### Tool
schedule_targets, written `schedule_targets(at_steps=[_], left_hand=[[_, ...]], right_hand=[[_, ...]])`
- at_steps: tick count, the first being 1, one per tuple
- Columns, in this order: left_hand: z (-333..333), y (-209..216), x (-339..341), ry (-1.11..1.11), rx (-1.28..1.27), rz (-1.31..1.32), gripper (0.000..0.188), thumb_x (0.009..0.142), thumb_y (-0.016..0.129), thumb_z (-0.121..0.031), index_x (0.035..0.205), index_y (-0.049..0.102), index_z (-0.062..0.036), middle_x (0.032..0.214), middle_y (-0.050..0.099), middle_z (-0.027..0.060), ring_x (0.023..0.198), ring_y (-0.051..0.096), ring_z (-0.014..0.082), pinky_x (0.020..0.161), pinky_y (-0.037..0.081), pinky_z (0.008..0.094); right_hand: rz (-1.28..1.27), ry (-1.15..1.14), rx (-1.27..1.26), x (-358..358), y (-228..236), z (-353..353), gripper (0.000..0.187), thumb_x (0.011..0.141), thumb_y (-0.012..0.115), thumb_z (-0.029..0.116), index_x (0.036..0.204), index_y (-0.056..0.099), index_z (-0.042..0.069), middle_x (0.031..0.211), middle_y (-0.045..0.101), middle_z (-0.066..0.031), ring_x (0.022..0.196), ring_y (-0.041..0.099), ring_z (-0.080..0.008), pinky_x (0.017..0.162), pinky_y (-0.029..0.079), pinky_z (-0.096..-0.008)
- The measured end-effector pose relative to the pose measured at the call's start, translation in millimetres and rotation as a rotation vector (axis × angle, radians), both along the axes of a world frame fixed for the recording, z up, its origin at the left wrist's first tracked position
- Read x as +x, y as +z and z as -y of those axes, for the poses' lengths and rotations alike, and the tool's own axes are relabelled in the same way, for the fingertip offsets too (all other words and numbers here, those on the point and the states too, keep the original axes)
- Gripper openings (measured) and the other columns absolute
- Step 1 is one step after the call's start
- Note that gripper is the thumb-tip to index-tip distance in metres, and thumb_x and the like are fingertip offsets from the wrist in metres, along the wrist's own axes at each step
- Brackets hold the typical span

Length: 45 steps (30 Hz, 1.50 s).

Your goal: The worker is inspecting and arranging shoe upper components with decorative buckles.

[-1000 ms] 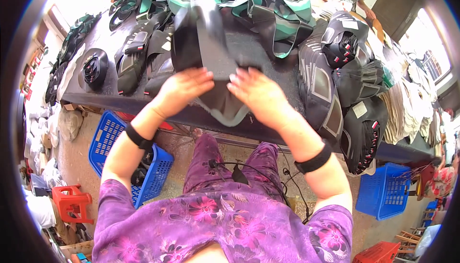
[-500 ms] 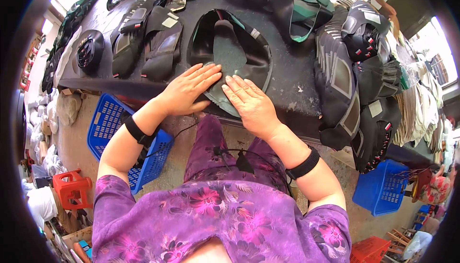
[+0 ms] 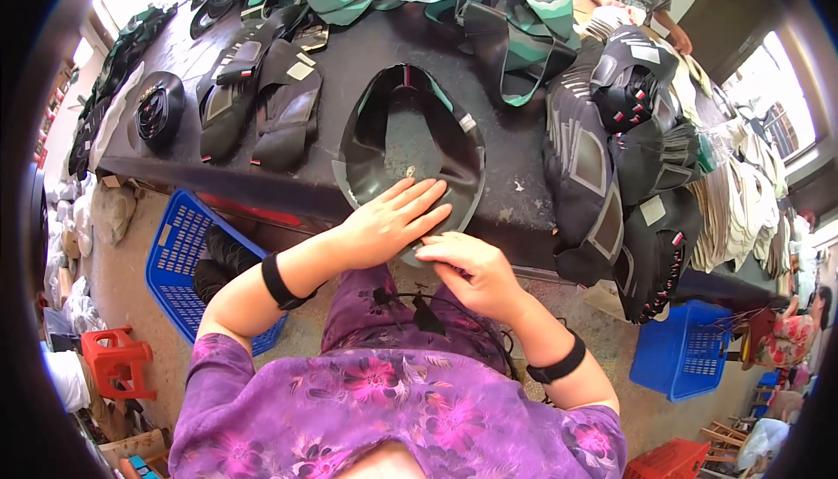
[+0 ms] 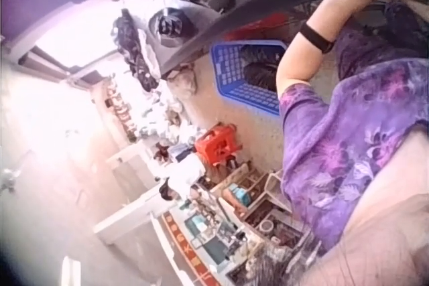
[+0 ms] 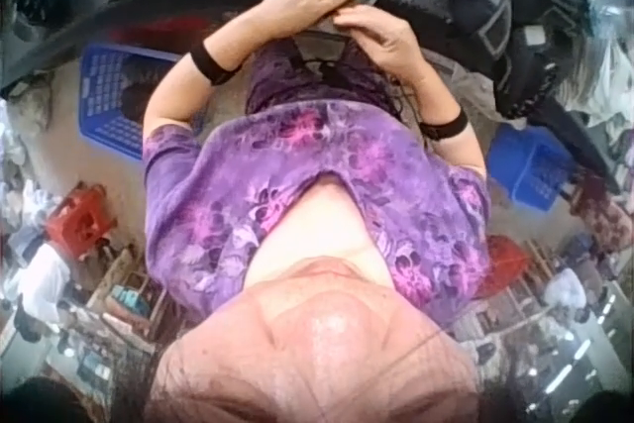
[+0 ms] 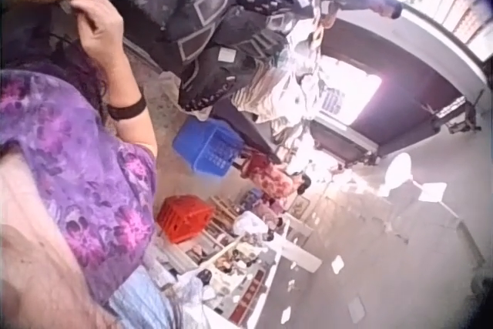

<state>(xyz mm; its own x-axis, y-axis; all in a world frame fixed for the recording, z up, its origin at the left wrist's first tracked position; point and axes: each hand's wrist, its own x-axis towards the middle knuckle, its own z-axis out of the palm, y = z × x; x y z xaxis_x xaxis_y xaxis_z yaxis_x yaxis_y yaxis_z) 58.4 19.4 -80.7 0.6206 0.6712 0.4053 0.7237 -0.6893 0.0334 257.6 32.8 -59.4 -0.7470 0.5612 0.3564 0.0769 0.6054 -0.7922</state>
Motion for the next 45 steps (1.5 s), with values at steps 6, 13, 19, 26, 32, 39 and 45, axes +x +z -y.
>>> schedule_targets(at_steps=[6, 13, 19, 26, 32, 39, 45], left_hand=[[5.2, 18.9, 8.5, -0.132, 0.009, -0.142, 0.044, 0.073, 0.050, -0.015, 0.114, 0.046, -0.0014, 0.119, 0.045, 0.0197, 0.112, 0.044, 0.0304, 0.096, 0.033, 0.0399], [12.9, 31.1, -20.1, -0.144, -0.097, -0.163, 0.042, 0.076, 0.045, -0.012, 0.119, 0.045, -0.0066, 0.128, 0.043, 0.0128, 0.117, 0.043, 0.0252, 0.098, 0.034, 0.0363], [-0.3, 24.6, -45.2, -0.205, -0.213, -0.097, 0.048, 0.073, 0.050, -0.010, 0.121, 0.047, -0.0134, 0.128, 0.044, 0.0081, 0.118, 0.043, 0.0232, 0.098, 0.034, 0.0372], [0.6, 22.8, -48.0, -0.200, -0.320, -0.050, 0.066, 0.061, 0.059, -0.002, 0.124, 0.045, -0.0164, 0.133, 0.038, 0.0086, 0.123, 0.036, 0.0263, 0.101, 0.029, 0.0399], [2.8, 24.9, -52.4, -0.162, -0.359, -0.019, 0.071, 0.058, 0.057, 0.006, 0.124, 0.046, -0.0177, 0.135, 0.034, 0.0092, 0.125, 0.032, 0.0286, 0.102, 0.028, 0.0394], [13.5, 80.1, -41.1, -0.212, -0.141, -0.073, 0.053, 0.065, 0.055, -0.001, 0.117, 0.050, -0.0110, 0.120, 0.050, 0.0106, 0.107, 0.050, 0.0272, 0.089, 0.042, 0.0358], [42.1, 139.3, -33.6, -0.270, 0.103, -0.088, 0.036, 0.071, 0.050, -0.016, 0.106, 0.056, -0.0090, 0.112, 0.055, 0.0112, 0.102, 0.054, 0.0280, 0.084, 0.046, 0.0373]], right_hand=[[0.183, -0.152, 0.669, -17.8, 18.3, -45.7, 0.023, 0.077, 0.053, 0.007, 0.098, 0.057, -0.001, 0.099, 0.059, -0.0145, 0.099, 0.054, -0.0297, 0.091, 0.039, -0.0381], [0.499, -0.345, 0.723, -11.0, -23.1, -74.9, 0.058, 0.081, 0.051, 0.039, 0.124, 0.040, 0.001, 0.131, 0.037, -0.0174, 0.123, 0.033, -0.0287, 0.102, 0.025, -0.0390], [0.664, -0.367, 0.632, -17.6, -16.0, -78.8, 0.073, 0.081, 0.041, 0.055, 0.131, 0.031, 0.003, 0.138, 0.026, -0.0164, 0.129, 0.022, -0.0269, 0.105, 0.016, -0.0404], [0.852, -0.434, 0.660, -19.7, -16.2, -99.2, 0.059, 0.089, 0.031, 0.045, 0.132, 0.030, 0.005, 0.141, 0.022, -0.0107, 0.132, 0.017, -0.0203, 0.107, 0.011, -0.0398], [0.711, -0.259, 0.679, 8.3, -19.2, -89.6, 0.064, 0.087, 0.034, 0.048, 0.132, 0.029, 0.003, 0.139, 0.024, -0.0138, 0.131, 0.017, -0.0252, 0.106, 0.011, -0.0420], [0.390, -0.129, 0.737, 14.7, 19.5, -39.7, 0.052, 0.071, 0.062, 0.020, 0.120, 0.046, 0.008, 0.121, 0.049, -0.0123, 0.115, 0.044, -0.0237, 0.101, 0.027, -0.0386], [0.055, -0.129, 0.718, 5.5, 52.7, -19.1, 0.038, 0.063, 0.057, 0.005, 0.100, 0.059, 0.007, 0.097, 0.061, -0.0088, 0.090, 0.058, -0.0235, 0.082, 0.045, -0.0339]])
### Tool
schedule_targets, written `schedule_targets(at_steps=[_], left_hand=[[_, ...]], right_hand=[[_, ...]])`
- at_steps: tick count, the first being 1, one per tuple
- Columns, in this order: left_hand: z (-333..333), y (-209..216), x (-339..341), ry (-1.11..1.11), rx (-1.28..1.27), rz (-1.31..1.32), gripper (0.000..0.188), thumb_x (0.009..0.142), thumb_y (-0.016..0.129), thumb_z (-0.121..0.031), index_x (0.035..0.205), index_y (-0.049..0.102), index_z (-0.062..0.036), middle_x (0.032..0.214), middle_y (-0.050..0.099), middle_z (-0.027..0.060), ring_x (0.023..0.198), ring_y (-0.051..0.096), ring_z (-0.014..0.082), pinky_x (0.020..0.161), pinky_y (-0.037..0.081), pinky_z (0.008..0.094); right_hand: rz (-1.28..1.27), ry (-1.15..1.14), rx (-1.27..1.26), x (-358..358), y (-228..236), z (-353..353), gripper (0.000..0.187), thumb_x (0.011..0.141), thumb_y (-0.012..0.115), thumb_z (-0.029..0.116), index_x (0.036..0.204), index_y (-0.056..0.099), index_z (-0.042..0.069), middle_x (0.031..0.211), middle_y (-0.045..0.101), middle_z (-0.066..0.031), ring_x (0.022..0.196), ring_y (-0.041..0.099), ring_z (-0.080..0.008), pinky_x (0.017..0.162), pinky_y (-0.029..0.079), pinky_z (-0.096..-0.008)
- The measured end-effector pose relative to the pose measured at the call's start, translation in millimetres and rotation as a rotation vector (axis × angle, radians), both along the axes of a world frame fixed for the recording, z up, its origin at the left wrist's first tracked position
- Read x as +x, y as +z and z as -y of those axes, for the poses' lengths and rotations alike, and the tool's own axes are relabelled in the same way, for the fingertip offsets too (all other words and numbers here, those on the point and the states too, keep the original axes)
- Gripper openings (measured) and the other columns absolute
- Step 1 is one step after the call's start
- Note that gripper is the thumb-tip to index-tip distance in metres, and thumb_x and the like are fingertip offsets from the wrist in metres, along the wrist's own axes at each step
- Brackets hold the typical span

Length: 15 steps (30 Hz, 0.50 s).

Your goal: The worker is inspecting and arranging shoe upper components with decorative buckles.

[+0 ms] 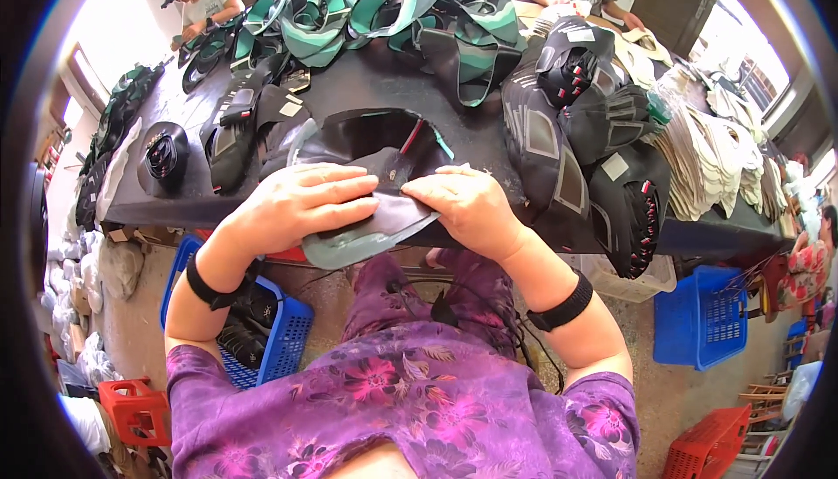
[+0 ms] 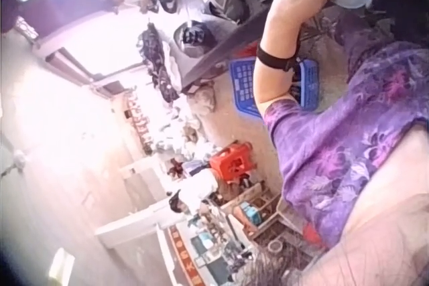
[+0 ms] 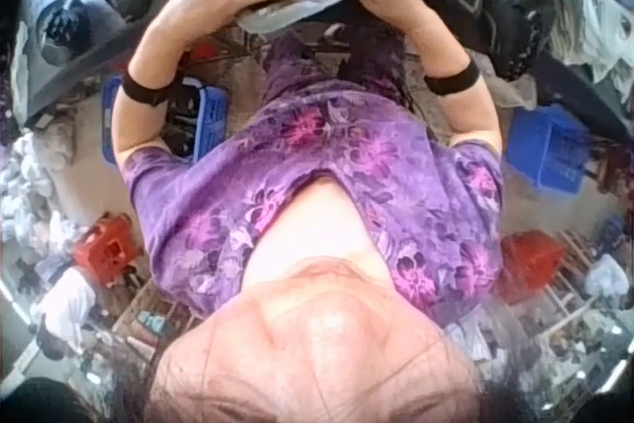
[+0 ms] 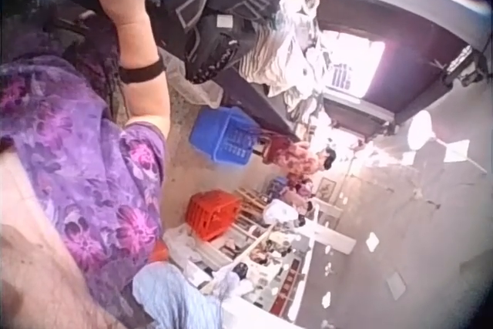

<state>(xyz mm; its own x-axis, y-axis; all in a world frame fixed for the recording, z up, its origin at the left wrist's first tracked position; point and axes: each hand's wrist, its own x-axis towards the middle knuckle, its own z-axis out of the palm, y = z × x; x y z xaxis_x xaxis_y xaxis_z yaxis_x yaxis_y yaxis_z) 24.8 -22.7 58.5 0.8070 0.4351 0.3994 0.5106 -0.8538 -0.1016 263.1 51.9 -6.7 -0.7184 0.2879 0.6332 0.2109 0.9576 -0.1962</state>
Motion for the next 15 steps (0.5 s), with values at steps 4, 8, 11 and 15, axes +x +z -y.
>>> schedule_targets(at_steps=[4, 8, 11, 15], left_hand=[[22.0, -1.1, 0.6, -0.044, 0.087, -0.111, 0.032, 0.071, 0.050, -0.016, 0.103, 0.057, -0.0127, 0.109, 0.056, 0.0079, 0.100, 0.055, 0.0236, 0.084, 0.046, 0.0359], [35.0, 4.2, 3.3, -0.045, 0.096, -0.214, 0.031, 0.069, 0.051, -0.016, 0.100, 0.057, -0.0121, 0.108, 0.056, 0.0074, 0.101, 0.054, 0.0226, 0.088, 0.044, 0.0366], [34.9, 21.6, 0.0, 0.008, 0.202, -0.268, 0.026, 0.065, 0.054, -0.016, 0.091, 0.059, -0.0109, 0.103, 0.058, 0.0074, 0.101, 0.053, 0.0224, 0.090, 0.042, 0.0378], [30.3, 39.9, -6.2, 0.087, 0.234, -0.317, 0.019, 0.062, 0.053, -0.016, 0.078, 0.062, -0.0107, 0.099, 0.059, 0.0042, 0.104, 0.051, 0.0221, 0.096, 0.037, 0.0402]], right_hand=[[0.171, 0.079, 0.010, 3.9, -6.8, 2.7, 0.036, 0.063, 0.055, 0.002, 0.099, 0.058, 0.006, 0.102, 0.060, -0.0082, 0.094, 0.056, -0.0239, 0.083, 0.044, -0.0350], [0.376, -0.049, 0.185, 4.4, -31.2, -1.1, 0.046, 0.063, 0.055, 0.000, 0.109, 0.054, 0.006, 0.116, 0.053, -0.0082, 0.114, 0.045, -0.0226, 0.100, 0.032, -0.0355], [0.406, -0.099, 0.254, -6.3, -47.5, -8.7, 0.047, 0.071, 0.051, 0.006, 0.118, 0.048, 0.007, 0.122, 0.049, -0.0073, 0.119, 0.040, -0.0209, 0.104, 0.026, -0.0353], [0.390, -0.130, 0.311, -27.0, -63.8, -22.2, 0.043, 0.079, 0.044, 0.013, 0.121, 0.044, 0.006, 0.123, 0.048, -0.0094, 0.117, 0.042, -0.0220, 0.102, 0.029, -0.0340]])
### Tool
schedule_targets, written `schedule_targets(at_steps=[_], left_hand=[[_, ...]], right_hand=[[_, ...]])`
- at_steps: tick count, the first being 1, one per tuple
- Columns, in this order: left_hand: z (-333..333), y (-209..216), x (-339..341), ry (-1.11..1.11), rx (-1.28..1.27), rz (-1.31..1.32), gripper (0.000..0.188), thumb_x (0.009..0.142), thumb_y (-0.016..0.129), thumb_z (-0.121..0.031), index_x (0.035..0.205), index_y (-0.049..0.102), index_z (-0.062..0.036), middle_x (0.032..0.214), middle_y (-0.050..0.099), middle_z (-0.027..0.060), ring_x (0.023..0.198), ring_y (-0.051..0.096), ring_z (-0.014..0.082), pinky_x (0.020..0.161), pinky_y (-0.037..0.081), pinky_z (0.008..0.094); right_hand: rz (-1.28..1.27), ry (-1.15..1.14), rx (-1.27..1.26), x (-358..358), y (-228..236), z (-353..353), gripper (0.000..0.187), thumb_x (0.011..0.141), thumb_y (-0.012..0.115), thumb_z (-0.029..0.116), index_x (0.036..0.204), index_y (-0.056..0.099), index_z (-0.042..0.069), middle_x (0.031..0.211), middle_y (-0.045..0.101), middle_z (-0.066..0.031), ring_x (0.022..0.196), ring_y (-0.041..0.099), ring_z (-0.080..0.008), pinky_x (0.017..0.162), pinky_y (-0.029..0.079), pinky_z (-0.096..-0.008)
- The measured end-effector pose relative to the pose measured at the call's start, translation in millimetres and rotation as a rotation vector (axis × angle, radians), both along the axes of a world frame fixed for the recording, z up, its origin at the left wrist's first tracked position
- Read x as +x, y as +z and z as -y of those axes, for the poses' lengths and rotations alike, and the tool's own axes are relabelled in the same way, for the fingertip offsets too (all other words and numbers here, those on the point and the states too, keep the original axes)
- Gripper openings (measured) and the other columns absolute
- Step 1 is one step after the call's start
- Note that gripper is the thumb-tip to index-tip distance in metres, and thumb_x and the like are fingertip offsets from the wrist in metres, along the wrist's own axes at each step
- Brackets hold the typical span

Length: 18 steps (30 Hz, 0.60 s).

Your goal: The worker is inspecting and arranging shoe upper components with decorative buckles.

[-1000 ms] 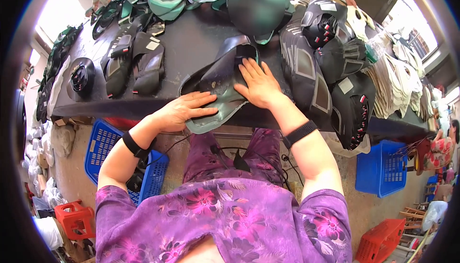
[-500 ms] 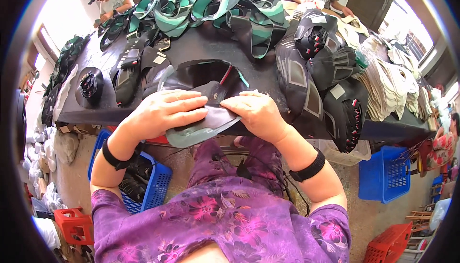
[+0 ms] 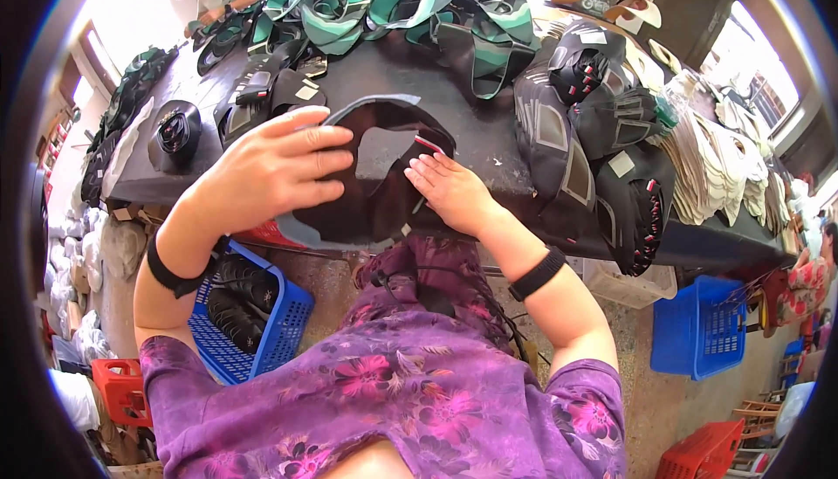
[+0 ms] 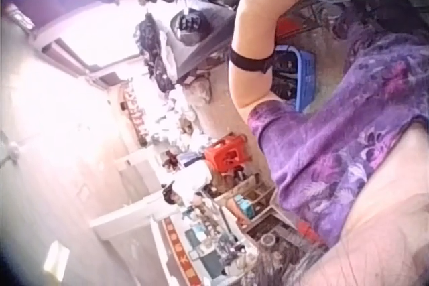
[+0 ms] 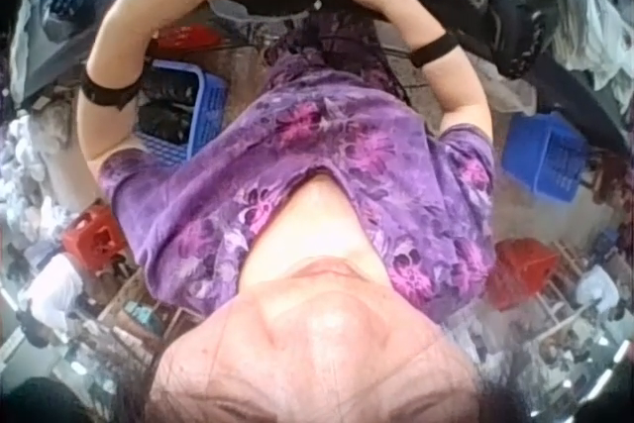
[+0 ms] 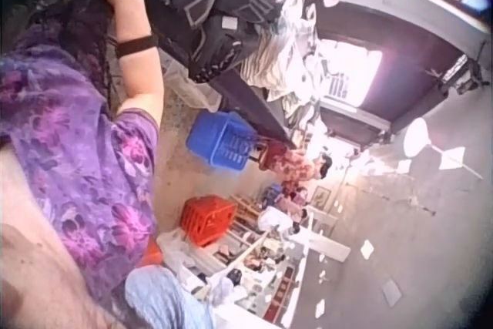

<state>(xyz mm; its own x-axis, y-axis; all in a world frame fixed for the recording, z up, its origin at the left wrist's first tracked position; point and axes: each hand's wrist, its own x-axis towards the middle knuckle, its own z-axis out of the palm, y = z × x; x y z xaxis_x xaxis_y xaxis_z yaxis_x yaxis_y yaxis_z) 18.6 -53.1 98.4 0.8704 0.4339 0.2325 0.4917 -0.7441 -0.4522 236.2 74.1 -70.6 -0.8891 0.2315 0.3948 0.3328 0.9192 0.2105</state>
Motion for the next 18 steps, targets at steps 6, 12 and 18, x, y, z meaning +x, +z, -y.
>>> schedule_targets(at_steps=[6, 12, 18], left_hand=[[-11.2, 14.1, -46.2, 0.310, 0.048, -0.035, 0.026, 0.070, 0.049, -0.008, 0.091, 0.063, -0.0153, 0.111, 0.055, 0.0061, 0.119, 0.040, 0.0230, 0.105, 0.021, 0.0441], [13.9, -22.8, 3.7, 0.504, 0.209, 0.270, 0.027, 0.070, 0.051, -0.004, 0.096, 0.059, -0.0085, 0.109, 0.055, 0.0122, 0.109, 0.048, 0.0264, 0.092, 0.036, 0.0406], [-32.2, -185.1, 27.9, 0.486, -0.289, 0.878, 0.068, 0.067, 0.065, -0.016, 0.125, 0.034, -0.0001, 0.125, 0.040, 0.0193, 0.113, 0.041, 0.0323, 0.094, 0.035, 0.0378]], right_hand=[[-0.161, 0.024, -0.078, -20.3, -13.1, -2.6, 0.042, 0.077, 0.048, 0.015, 0.117, 0.046, 0.003, 0.119, 0.050, -0.0126, 0.108, 0.050, -0.0236, 0.094, 0.038, -0.0337], [0.295, -0.500, -0.139, -79.7, 5.8, 24.1, 0.027, 0.073, 0.053, 0.015, 0.091, 0.060, -0.004, 0.095, 0.058, -0.0142, 0.091, 0.055, -0.0269, 0.074, 0.047, -0.0338], [0.416, -0.278, -0.054, -73.5, 26.8, 12.4, 0.033, 0.072, 0.058, 0.024, 0.096, 0.060, 0.002, 0.101, 0.058, -0.0136, 0.097, 0.053, -0.0241, 0.083, 0.042, -0.0329]])
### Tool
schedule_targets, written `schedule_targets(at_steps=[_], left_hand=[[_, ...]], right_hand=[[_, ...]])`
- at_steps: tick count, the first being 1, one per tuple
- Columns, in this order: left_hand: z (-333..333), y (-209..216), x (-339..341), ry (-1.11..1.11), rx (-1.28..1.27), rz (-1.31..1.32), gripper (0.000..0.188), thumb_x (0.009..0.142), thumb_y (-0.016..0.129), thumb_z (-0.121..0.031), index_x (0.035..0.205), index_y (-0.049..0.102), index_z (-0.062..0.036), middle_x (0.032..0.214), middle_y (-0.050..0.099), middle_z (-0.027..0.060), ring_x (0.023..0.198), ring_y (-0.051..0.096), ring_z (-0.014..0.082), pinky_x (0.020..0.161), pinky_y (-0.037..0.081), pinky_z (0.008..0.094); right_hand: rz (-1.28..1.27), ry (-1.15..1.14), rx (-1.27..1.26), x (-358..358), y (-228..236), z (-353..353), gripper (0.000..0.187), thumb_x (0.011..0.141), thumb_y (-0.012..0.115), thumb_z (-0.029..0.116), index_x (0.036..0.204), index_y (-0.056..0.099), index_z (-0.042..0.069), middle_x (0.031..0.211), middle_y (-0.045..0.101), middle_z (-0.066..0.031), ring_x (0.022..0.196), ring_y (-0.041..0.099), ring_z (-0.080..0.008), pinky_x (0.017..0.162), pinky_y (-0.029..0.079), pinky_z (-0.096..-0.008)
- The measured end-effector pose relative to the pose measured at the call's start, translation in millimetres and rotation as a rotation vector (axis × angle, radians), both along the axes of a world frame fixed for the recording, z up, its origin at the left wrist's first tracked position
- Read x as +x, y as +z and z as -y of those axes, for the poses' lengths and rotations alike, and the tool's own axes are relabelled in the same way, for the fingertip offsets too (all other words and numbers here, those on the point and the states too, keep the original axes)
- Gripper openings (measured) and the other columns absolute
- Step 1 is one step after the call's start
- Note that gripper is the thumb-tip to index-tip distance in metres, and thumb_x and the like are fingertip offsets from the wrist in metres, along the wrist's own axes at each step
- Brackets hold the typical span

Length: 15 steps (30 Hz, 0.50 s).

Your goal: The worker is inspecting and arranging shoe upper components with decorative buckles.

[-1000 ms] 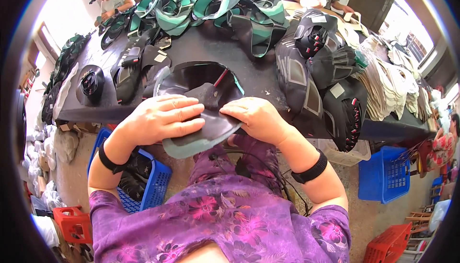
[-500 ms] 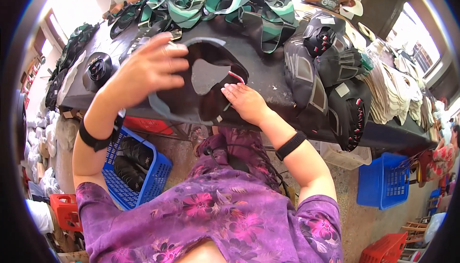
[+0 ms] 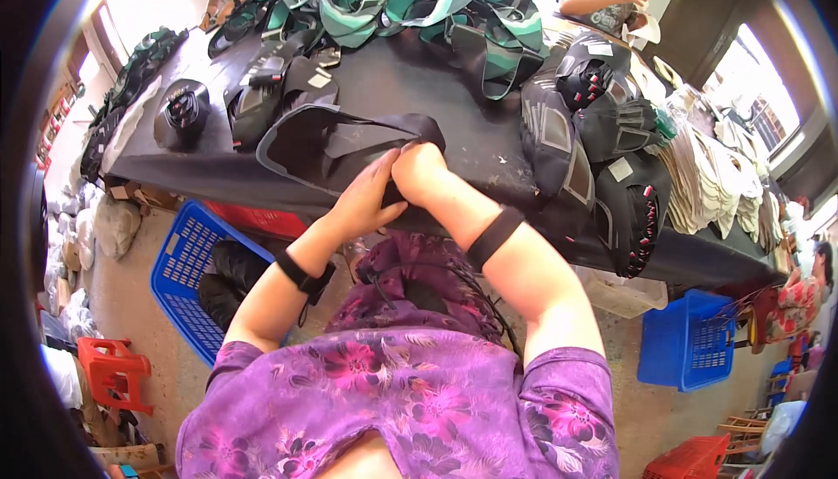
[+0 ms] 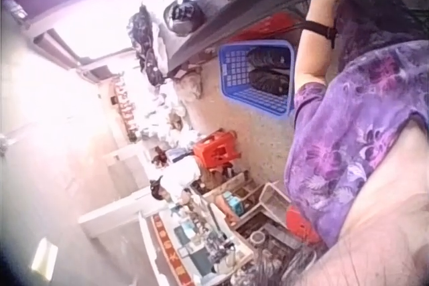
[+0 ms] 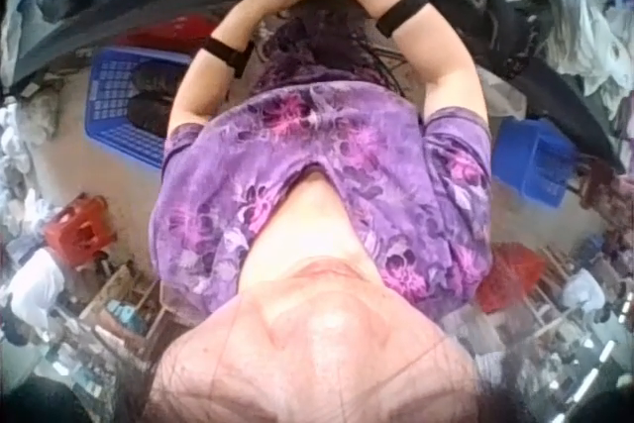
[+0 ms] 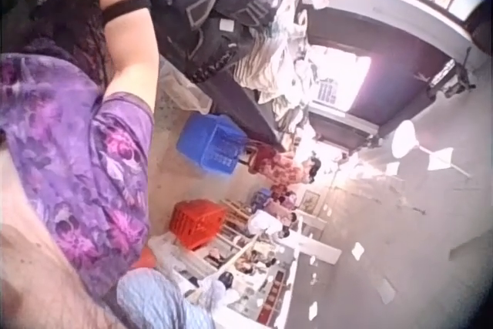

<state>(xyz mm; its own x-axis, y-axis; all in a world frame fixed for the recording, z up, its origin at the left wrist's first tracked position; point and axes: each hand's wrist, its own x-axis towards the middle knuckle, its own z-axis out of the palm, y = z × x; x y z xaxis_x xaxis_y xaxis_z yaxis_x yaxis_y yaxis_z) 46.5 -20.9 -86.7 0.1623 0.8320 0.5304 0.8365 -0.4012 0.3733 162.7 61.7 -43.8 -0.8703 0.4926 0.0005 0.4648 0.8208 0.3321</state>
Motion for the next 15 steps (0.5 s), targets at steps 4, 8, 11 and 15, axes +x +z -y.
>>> schedule_targets(at_steps=[4, 8, 11, 15], left_hand=[[-15.9, -12.3, 6.5, 0.087, 0.078, -0.223, 0.064, 0.068, 0.060, -0.009, 0.126, 0.035, -0.0015, 0.127, 0.039, 0.0127, 0.115, 0.039, 0.0280, 0.095, 0.033, 0.0366], [-21.8, -16.0, -9.4, 0.022, 0.103, -0.215, 0.058, 0.064, 0.051, 0.004, 0.121, 0.044, -0.0023, 0.124, 0.043, 0.0078, 0.109, 0.044, 0.0259, 0.091, 0.037, 0.0353], [-25.5, -9.2, -15.5, -0.024, 0.101, -0.283, 0.056, 0.064, 0.051, 0.003, 0.119, 0.045, -0.0025, 0.123, 0.045, 0.0088, 0.107, 0.046, 0.0263, 0.090, 0.038, 0.0356], [-36.1, 13.1, -16.8, -0.096, -0.051, -0.287, 0.051, 0.064, 0.053, -0.001, 0.116, 0.049, -0.0013, 0.117, 0.050, 0.0108, 0.105, 0.048, 0.0280, 0.089, 0.040, 0.0350]], right_hand=[[0.277, 0.022, 0.240, 3.1, 8.7, -5.7, 0.031, 0.078, 0.054, 0.030, 0.095, 0.060, 0.005, 0.101, 0.058, -0.0124, 0.096, 0.053, -0.0245, 0.087, 0.038, -0.0322], [0.456, -0.105, 0.063, 3.4, 47.2, 0.4, 0.021, 0.080, 0.051, 0.025, 0.080, 0.064, 0.009, 0.082, 0.063, -0.0106, 0.083, 0.060, -0.0222, 0.074, 0.044, -0.0327], [0.108, 0.044, 0.119, 35.6, 26.3, -18.4, 0.022, 0.078, 0.054, 0.024, 0.065, 0.063, 0.009, 0.066, 0.062, -0.0079, 0.065, 0.062, -0.0227, 0.059, 0.047, -0.0360], [-0.161, 0.055, 0.070, 61.2, 15.2, -32.8, 0.018, 0.079, 0.054, 0.025, 0.069, 0.061, 0.012, 0.064, 0.059, -0.0089, 0.064, 0.060, -0.0261, 0.056, 0.046, -0.0390]])
